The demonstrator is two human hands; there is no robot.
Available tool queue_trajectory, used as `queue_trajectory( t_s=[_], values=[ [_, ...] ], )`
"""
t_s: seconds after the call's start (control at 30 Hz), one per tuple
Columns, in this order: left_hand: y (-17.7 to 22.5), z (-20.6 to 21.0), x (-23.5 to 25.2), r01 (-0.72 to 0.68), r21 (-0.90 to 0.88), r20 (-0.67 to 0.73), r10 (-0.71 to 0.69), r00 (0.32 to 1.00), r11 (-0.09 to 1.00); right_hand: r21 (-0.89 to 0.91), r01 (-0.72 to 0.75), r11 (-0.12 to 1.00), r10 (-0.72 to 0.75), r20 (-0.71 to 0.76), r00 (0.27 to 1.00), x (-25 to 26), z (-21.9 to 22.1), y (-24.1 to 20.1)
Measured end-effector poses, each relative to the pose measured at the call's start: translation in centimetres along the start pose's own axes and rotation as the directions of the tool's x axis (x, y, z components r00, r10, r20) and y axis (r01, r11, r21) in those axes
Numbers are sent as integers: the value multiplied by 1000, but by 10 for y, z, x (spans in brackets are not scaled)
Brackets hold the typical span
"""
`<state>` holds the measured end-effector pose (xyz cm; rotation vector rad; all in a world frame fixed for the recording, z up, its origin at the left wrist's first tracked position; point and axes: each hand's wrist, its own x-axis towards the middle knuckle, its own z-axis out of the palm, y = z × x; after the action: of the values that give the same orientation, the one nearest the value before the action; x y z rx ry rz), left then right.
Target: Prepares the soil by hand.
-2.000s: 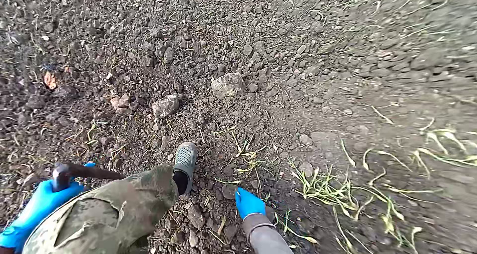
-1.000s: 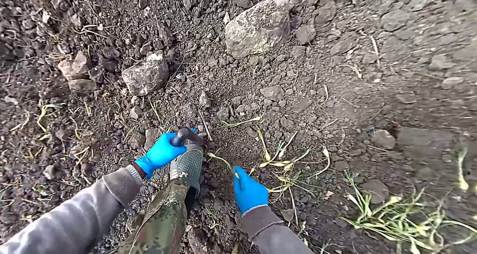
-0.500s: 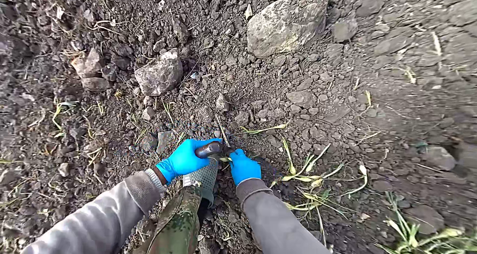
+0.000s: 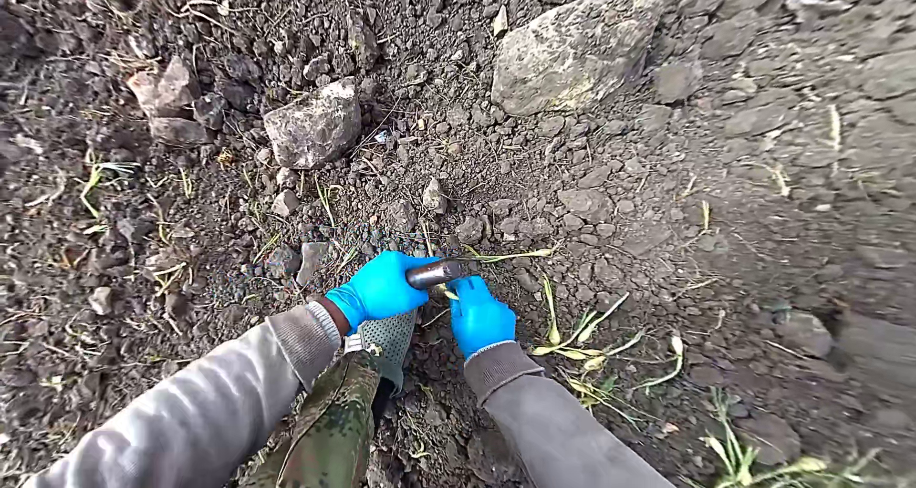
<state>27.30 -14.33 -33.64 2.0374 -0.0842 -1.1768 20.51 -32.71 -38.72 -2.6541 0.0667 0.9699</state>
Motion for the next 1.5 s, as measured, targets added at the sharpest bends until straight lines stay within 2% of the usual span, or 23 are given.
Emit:
queue_trajectory(
  t_s=[0.07, 0.13, 0.2, 0.27, 0.33, 0.4, 0.47, 0.5, 0.57, 0.67, 0.77, 0.83, 0.9, 0.97, 1.03, 1.1, 1.17, 1.2, 1.27, 1.33, 1.4, 1.5],
  values=[
    [-14, -1, -6, 38, -121, -41, -43, 998, 992, -79, 26, 997, -21, 65, 998, 16, 7, -18],
    [-17, -12, -28, 25, -246, -126, -57, 990, 969, -114, -4, 994, 21, 154, 988, 32, 23, -33],
    [-10, -26, -56, -42, -319, -206, -26, 978, 947, -156, -32, 987, 73, 267, 961, 41, 32, -44],
    [-8, -37, -78, -123, -297, -272, 39, 961, 947, -171, -5, 985, 59, 312, 948, 44, 34, -46],
    [-14, -40, -77, -164, -232, -304, 89, 948, 959, -140, 65, 988, -28, 252, 967, 40, 31, -30],
    [-32, -37, -59, -129, -223, -279, 63, 958, 966, -116, 67, 991, -56, 98, 994, 36, 18, -4],
    [-50, -35, -43, -117, -321, -263, 30, 964, 940, -84, -86, 993, 81, -59, 995, 43, 2, 25],
    [-50, -39, -41, -118, -373, -258, 19, 966, 920, -82, -184, 979, 177, -89, 980, 51, -6, 37],
    [-39, -52, -48, -147, -407, -245, 47, 968, 902, -147, -298, 943, 296, -39, 955, 66, -22, 55],
    [-28, -63, -53, -177, -425, -216, 90, 972, 887, -157, -276, 948, 284, 28, 959, 73, -36, 56],
    [-54, -41, -31, -122, -393, -185, 51, 981, 912, -69, -194, 979, 189, -73, 979, 57, -34, 50],
    [-65, -27, -24, -70, -439, -168, -5, 986, 896, -3, -118, 993, 116, -142, 983, 43, -22, 48],
    [-54, -31, -33, -65, -494, -152, -13, 988, 867, -17, -101, 995, 98, -147, 984, 29, -12, 47],
    [-20, -49, -54, -158, -430, -204, 75, 976, 889, 1, -101, 995, 100, -160, 982, 22, -6, 46],
    [25, -67, -74, -305, -272, -289, 224, 931, 913, 68, -60, 996, 73, -204, 976, 21, -1, 48],
    [68, -80, -77, -345, -63, -302, 312, 901, 936, 101, -38, 994, 59, -222, 973, 25, -6, 46],
    [91, -75, -55, -249, 67, -284, 258, 923, 966, 97, -19, 995, 42, -240, 970, 31, -17, 38],
    [86, -67, -35, -178, 83, -261, 194, 946, 980, 97, -9, 995, 33, -242, 970, 34, -24, 32],
    [42, -44, 15, -40, 15, -194, 42, 980, 999, 90, 16, 996, 7, -245, 970, 40, -37, 18],
    [-2, -26, 41, 24, -93, -205, -43, 978, 995, 57, 43, 997, -28, -233, 972, 50, -47, 4],
    [-8, -25, 33, 56, -152, -212, -88, 973, 987, -14, 53, 999, -54, -172, 984, 62, -49, -12],
    [31, -46, -10, 58, -156, -243, -95, 965, 986, -58, -21, 998, 25, 59, 998, 84, -44, -40]
  ],
)
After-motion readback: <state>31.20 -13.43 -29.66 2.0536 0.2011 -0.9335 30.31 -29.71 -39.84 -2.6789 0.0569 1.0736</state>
